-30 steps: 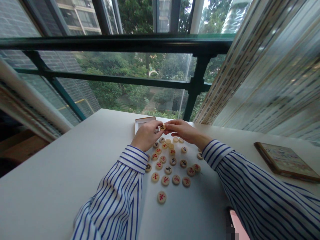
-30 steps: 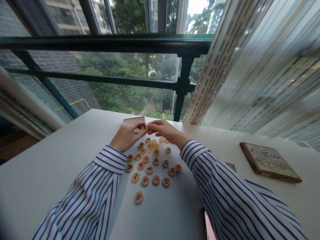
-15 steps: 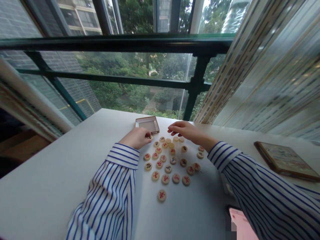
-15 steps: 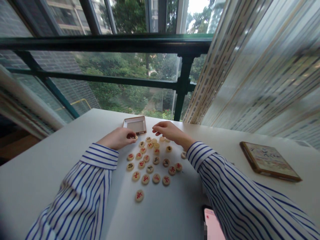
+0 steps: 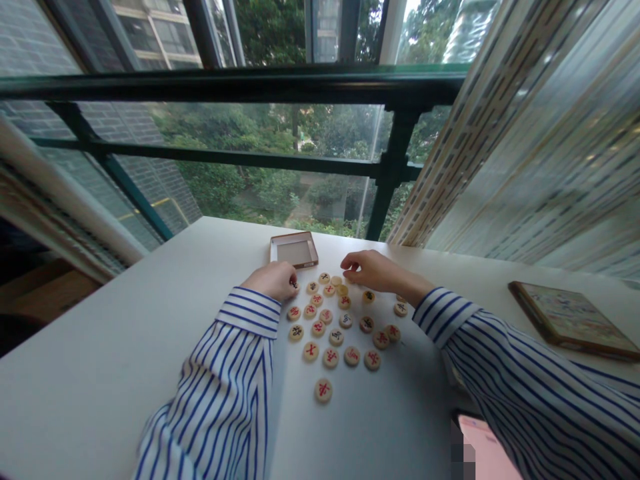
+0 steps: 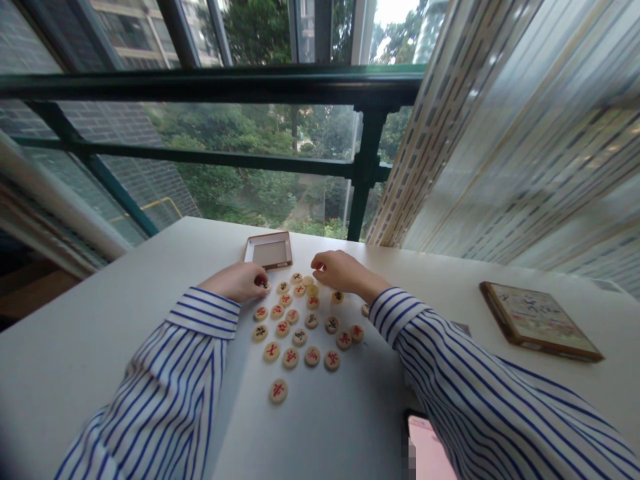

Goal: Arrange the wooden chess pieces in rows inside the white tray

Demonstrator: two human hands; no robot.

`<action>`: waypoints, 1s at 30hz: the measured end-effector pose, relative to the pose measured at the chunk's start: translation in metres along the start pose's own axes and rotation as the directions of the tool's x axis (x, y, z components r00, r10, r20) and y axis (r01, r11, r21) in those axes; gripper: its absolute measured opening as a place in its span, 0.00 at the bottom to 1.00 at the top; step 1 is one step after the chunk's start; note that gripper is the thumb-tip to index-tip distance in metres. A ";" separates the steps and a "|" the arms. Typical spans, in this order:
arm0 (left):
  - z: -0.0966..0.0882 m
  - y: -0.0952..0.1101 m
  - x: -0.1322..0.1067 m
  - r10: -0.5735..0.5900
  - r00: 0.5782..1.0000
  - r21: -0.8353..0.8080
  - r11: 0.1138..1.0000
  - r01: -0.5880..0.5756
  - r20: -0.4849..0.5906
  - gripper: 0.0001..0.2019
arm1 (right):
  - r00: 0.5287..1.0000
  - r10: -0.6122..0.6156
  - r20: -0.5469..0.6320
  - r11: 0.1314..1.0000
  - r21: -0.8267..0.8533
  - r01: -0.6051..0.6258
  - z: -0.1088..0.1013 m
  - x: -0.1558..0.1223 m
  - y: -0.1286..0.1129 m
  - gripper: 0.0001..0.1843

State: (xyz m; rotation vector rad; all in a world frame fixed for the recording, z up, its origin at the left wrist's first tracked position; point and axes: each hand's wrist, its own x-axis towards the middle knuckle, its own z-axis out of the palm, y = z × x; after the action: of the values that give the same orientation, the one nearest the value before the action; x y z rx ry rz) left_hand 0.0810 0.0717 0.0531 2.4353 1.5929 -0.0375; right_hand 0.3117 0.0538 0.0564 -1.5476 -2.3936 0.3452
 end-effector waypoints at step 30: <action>0.004 -0.002 0.001 0.094 0.995 -0.055 0.994 -0.093 0.022 0.08 | 0.987 -0.031 0.157 0.987 -0.154 0.056 0.013 0.017 -0.005 0.13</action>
State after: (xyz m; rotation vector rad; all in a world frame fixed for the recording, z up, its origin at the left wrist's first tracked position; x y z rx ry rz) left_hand 0.0800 0.0722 0.0492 2.4552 1.4490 -0.0081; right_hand 0.2957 0.0668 0.0476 -1.5847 -2.6271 0.2820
